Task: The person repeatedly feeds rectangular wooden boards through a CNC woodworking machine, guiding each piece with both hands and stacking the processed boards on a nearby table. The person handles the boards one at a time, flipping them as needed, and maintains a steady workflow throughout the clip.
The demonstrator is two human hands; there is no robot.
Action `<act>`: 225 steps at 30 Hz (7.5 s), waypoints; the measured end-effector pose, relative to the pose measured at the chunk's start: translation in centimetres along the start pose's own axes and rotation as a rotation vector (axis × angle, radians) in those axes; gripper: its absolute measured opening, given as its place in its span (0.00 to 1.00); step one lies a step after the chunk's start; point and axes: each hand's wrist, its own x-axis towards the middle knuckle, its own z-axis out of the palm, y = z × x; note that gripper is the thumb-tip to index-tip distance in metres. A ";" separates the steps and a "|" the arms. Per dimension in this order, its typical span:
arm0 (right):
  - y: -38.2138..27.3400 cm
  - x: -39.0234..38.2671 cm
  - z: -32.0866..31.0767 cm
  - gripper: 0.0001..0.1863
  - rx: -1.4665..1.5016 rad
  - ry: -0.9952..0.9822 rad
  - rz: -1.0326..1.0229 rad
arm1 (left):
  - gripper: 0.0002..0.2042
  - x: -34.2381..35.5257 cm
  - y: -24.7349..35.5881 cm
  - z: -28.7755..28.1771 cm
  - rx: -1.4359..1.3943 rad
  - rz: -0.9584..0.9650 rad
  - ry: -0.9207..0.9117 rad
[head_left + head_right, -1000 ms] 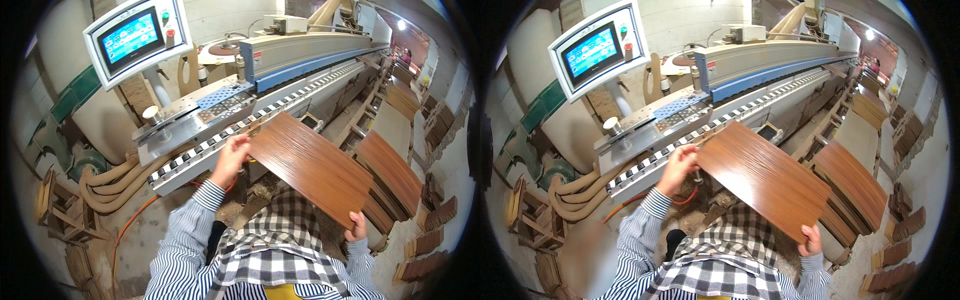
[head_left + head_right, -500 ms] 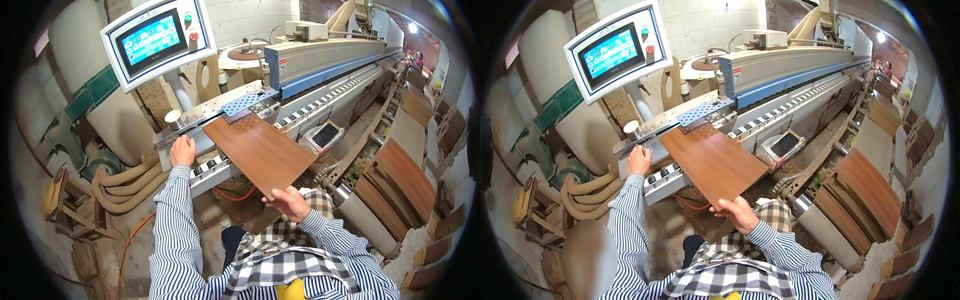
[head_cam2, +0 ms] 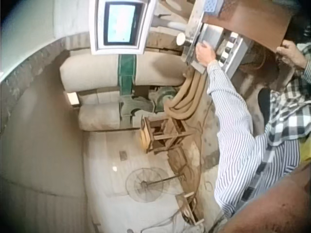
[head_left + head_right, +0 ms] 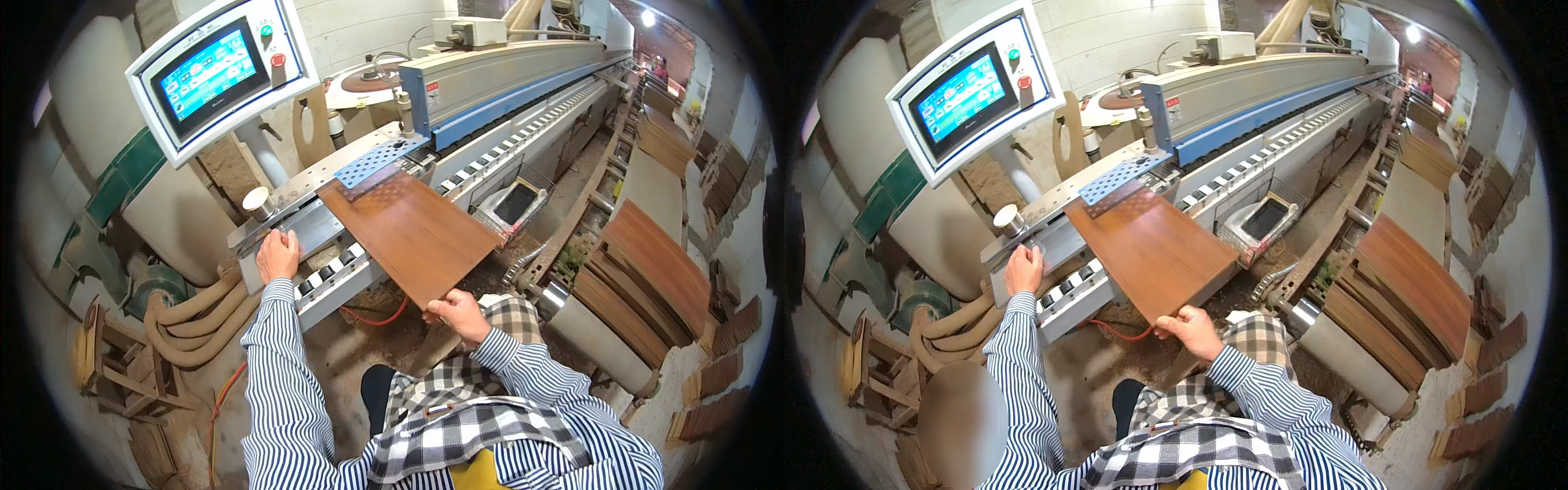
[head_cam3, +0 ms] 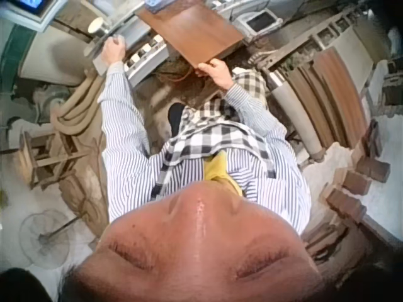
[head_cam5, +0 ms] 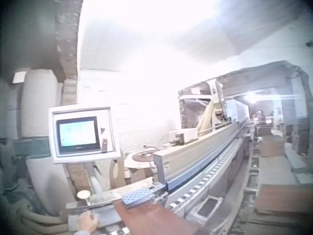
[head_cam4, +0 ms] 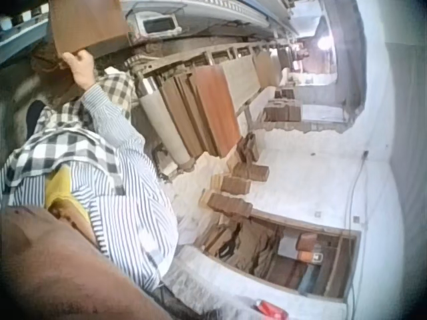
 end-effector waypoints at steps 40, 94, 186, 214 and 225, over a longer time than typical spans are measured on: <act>-12.2 -33.5 -28.7 0.21 -0.454 1.882 -0.540 | 0.17 1.9 -3.7 3.7 -0.032 0.115 -0.023; -3.0 -3.6 0.5 0.22 0.156 -0.249 0.235 | 0.12 0.0 -0.5 0.4 -0.029 -0.008 0.055; -4.3 -17.2 -11.9 0.28 0.373 0.503 -0.198 | 0.12 0.0 -1.4 1.1 -0.021 -0.017 0.059; 0.2 0.1 3.8 0.19 -0.016 -0.361 0.130 | 0.12 -0.2 -0.6 0.4 -0.042 -0.030 0.052; 0.6 -0.4 1.5 0.14 0.013 -0.164 0.047 | 0.11 -0.2 -0.7 0.4 -0.033 -0.041 0.037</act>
